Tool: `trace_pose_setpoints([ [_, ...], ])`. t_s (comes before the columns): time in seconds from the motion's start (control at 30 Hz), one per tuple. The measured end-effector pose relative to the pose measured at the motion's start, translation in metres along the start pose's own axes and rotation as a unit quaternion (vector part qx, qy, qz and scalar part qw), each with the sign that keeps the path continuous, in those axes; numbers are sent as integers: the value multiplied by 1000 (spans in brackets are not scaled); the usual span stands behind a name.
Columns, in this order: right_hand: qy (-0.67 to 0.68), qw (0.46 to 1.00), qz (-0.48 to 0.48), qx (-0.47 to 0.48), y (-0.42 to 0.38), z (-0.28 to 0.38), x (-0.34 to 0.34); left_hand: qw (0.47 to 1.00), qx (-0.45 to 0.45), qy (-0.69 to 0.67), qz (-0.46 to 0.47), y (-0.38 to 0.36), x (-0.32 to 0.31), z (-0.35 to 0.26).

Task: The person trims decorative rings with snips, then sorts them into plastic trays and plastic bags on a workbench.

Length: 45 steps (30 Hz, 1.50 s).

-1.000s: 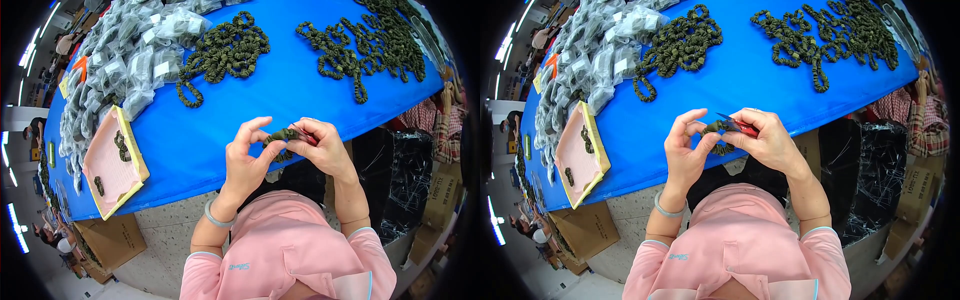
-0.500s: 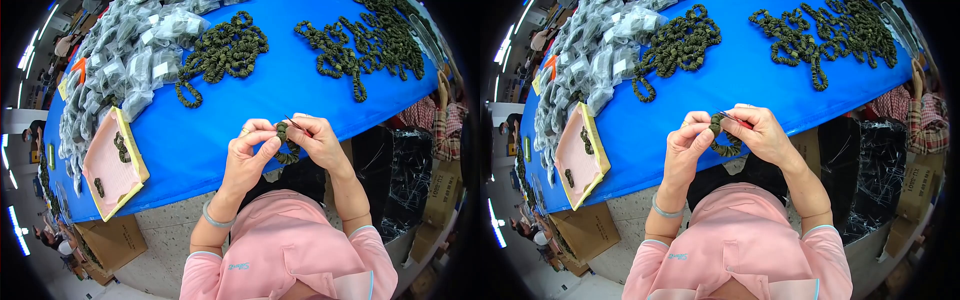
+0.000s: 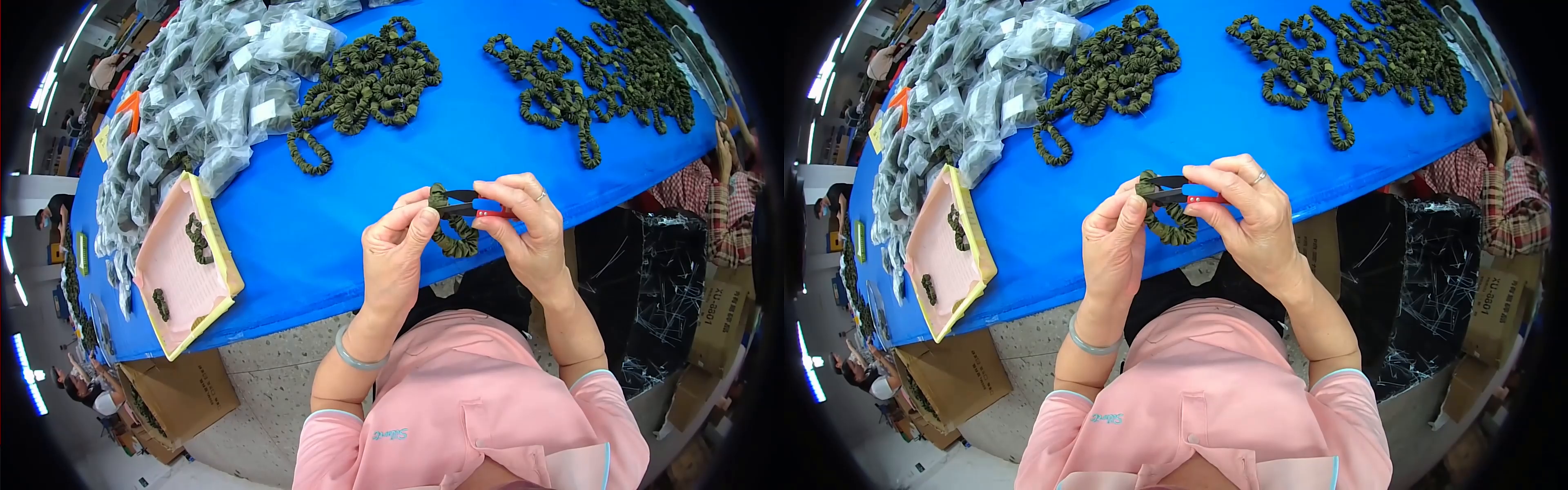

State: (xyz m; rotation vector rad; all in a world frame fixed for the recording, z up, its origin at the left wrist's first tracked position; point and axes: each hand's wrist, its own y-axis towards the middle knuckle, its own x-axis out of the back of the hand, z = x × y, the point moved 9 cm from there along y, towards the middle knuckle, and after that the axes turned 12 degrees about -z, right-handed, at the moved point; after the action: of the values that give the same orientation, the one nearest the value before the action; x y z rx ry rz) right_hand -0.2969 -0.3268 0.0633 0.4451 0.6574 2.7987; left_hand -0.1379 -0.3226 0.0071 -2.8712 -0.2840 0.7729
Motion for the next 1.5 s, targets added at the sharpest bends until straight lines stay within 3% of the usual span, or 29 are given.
trace_pose_setpoints([
  [0.07, -26, 999, 11, 46, -1, 5, -1, 999, -26, 26, -2, 0, 1, -2],
  [0.6, 3, 1000, 24, 10, -1, -6, -2, 997, -60, 46, 5, 0, 0, 0],
  [0.73, 127, 962, 69, -231, -4, -35, -12, 999, -6, 35, -2, 1, -1, 8],
  [0.77, 130, 947, 127, -266, -8, -41, -23, 999, -7, 36, -3, 3, -1, 6],
  [0.8, 133, 927, 186, -299, -12, -48, -33, 994, -38, 99, -5, 7, -2, 0],
  [0.87, 104, 947, 142, -268, 0, -70, -25, 970, -99, 224, -11, 18, -2, -13],
  [0.9, 71, 964, 96, -237, 13, -81, -13, 950, -129, 284, -15, 25, -3, -19],
  [0.93, 47, 975, 16, -217, 31, -92, 10, 870, -268, 412, -42, 33, 4, -44],
  [0.97, 22, 978, -64, -198, 48, -103, 35, 753, -393, 524, -66, 39, 14, -67],
  [1.0, -5, 978, -147, -150, 64, -109, 62, 627, -439, 637, -94, 46, 25, -80],
  [1.07, -97, 963, -215, -134, 72, -96, 93, 466, -472, 742, -101, 63, 48, -89],
  [1.1, -80, 970, -198, -115, 73, -90, 88, 464, -472, 742, -103, 63, 52, -89],
  [1.17, -60, 976, -184, -97, 65, -78, 77, 698, -318, 635, -90, 72, 69, -85],
  [1.2, -33, 983, -121, -135, 57, -76, 57, 793, -228, 559, -79, 74, 74, -76],
  [1.27, 22, 984, -30, -172, 37, -65, 21, 945, -77, 314, -56, 64, 70, -50],
  [1.3, 49, 984, -2, -169, 27, -57, 4, 988, -17, 147, -46, 54, 61, -36],
  [1.33, 63, 985, 24, -156, 20, -47, -9, 988, -14, 147, -44, 46, 53, -29],
  [1.4, 66, 984, 83, -146, 6, -30, -29, 980, 115, -162, -9, 30, 32, -4],
  [1.43, 63, 984, 82, -146, 4, -31, -31, 980, 117, -163, -7, 26, 26, -1],
  [1.5, 45, 994, 84, -45, -1, -20, -37, 952, 177, -251, -2, 17, 12, 10],
])
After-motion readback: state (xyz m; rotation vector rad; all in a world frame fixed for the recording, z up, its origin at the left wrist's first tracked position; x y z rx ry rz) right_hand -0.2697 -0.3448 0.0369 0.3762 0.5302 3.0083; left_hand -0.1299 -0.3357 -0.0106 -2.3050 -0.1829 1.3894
